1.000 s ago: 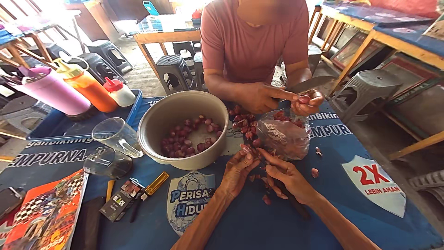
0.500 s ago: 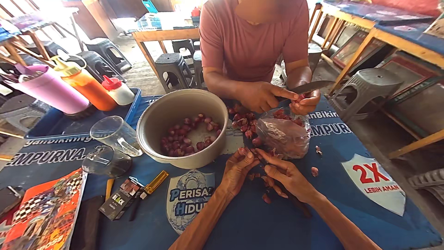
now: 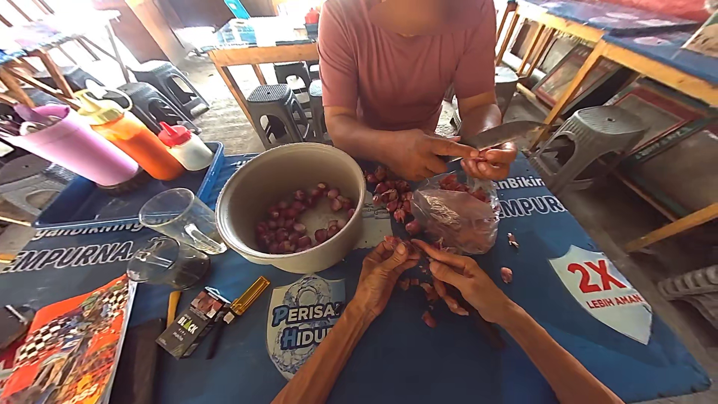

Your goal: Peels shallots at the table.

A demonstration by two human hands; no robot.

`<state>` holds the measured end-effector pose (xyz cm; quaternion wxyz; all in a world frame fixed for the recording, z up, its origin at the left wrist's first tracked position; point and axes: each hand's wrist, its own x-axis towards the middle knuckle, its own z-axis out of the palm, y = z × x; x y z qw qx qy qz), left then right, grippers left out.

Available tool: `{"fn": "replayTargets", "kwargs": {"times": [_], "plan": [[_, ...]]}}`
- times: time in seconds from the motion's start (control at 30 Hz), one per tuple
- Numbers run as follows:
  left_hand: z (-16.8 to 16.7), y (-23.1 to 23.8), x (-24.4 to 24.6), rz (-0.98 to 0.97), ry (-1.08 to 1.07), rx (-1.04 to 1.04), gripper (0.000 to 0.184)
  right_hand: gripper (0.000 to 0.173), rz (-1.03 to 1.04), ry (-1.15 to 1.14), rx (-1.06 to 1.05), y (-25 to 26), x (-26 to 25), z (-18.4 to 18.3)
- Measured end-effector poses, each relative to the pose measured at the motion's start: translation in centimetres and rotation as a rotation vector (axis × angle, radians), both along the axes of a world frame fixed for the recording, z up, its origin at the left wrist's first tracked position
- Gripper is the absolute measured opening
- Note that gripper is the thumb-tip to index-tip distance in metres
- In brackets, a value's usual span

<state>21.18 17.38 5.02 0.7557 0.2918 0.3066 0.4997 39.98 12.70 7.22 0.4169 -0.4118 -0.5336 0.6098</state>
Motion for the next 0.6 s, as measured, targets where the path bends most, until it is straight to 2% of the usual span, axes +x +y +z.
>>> {"fn": "replayTargets", "kwargs": {"times": [0.2, 0.6], "plan": [[-0.04, 0.03, -0.01, 0.008, 0.014, 0.001, 0.006, 0.051, 0.047, -0.048, 0.055, -0.05, -0.07, -0.04], [-0.61, -0.04, 0.30, 0.020, -0.001, 0.049, 0.011, 0.041, -0.092, -0.113, 0.129, -0.39, -0.55, -0.04]]}}
